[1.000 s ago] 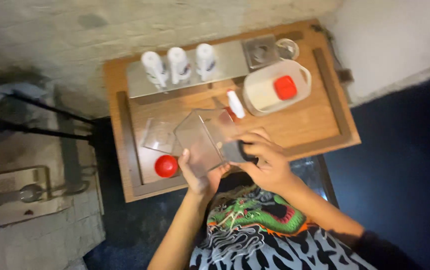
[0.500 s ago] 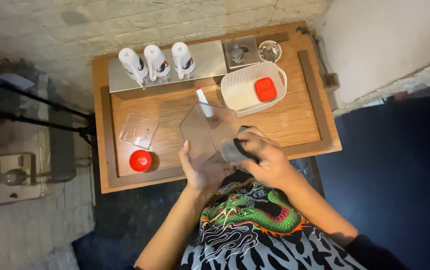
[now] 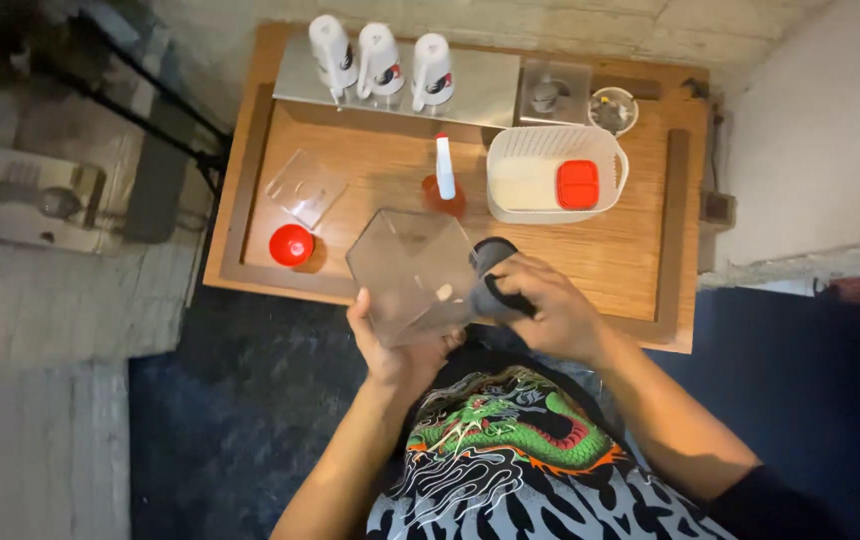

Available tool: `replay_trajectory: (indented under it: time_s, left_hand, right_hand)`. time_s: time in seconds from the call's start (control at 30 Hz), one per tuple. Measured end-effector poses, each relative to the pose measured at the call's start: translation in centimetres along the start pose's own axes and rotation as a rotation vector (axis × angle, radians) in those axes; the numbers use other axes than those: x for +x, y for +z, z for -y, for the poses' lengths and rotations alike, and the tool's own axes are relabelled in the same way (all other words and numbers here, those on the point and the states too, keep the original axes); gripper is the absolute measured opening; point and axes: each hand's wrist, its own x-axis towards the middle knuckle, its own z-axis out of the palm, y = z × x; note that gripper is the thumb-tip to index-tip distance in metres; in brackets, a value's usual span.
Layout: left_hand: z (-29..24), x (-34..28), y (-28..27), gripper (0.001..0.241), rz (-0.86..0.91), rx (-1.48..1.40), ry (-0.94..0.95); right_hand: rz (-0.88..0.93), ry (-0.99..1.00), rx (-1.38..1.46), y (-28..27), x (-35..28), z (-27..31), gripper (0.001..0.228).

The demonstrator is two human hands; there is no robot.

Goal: Wiping and cleaning a plastic storage container and its lid using a cloth and spray.

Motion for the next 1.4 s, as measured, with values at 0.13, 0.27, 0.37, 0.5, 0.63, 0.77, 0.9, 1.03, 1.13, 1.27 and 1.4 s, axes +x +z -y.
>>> replay_trajectory:
  time_s: [0.13, 0.27, 0.37, 0.5, 0.63, 0.77, 0.9, 1.03, 1.13, 1.27, 1.4]
  left_hand:
    - [1.6, 0.3, -1.8, 0.088, -0.008, 0.013, 0.054]
    - [2.4, 0.2, -2.0, 0.086, -0.035, 0.053, 0.037]
    - [1.3, -0.4, -1.7, 0.086, -0.027, 0.053, 0.047]
    - [-0.6, -0.7, -1.6, 0.089, 0.052, 0.027, 0.078]
    - [-1.3, -0.8, -2.0, 0.088, 0.138, -0.005, 0.069]
    - [-0.7, -0.7, -2.4, 0.094, 0.21, 0.01, 0.163]
    - [0.7, 0.1, -3.3, 0.104, 0.296, 0.12, 0.257]
    - [1.4, 0.2, -4.5, 0.113, 0.301, 0.272, 0.25]
    - [2.5, 0.5, -5.4, 0.115, 0.288, 0.378, 0.178]
    - [3.0, -0.7, -1.1, 0.113, 0.328, 0.536, 0.082]
    - [5.3, 0.5, -5.7, 0.11, 0.344, 0.539, 0.138]
  right_hand:
    - [0.031, 0.007, -0.079, 0.9, -0.3, 0.5, 0.036]
    - [-0.046, -0.13, 0.112, 3.3, -0.7, 1.4, 0.04]
    - [-0.066, -0.14, -0.007, 2.7, -1.1, 0.6, 0.046]
    - [-0.121, -0.14, -0.067, 1.8, -3.0, -2.2, 0.04]
    - [-0.444, 0.31, 0.354, 1.3, -6.0, -4.6, 0.029]
    - [-0.629, 0.532, 0.575, 1.3, -4.9, -2.9, 0.022]
    - [-0.474, 0.64, 0.554, 3.3, -4.4, -3.0, 0.026]
    - [-0.504, 0.662, 0.526, 4.3, -5.4, -3.1, 0.029]
    - [-0.589, 0.602, 0.526, 3.7, -5.7, -2.8, 0.028]
    - [-0.666, 0.546, 0.472, 1.7, -4.8, -2.0, 0.027]
    - [-0.606, 0.569, 0.091, 1.9, -6.7, -2.4, 0.033]
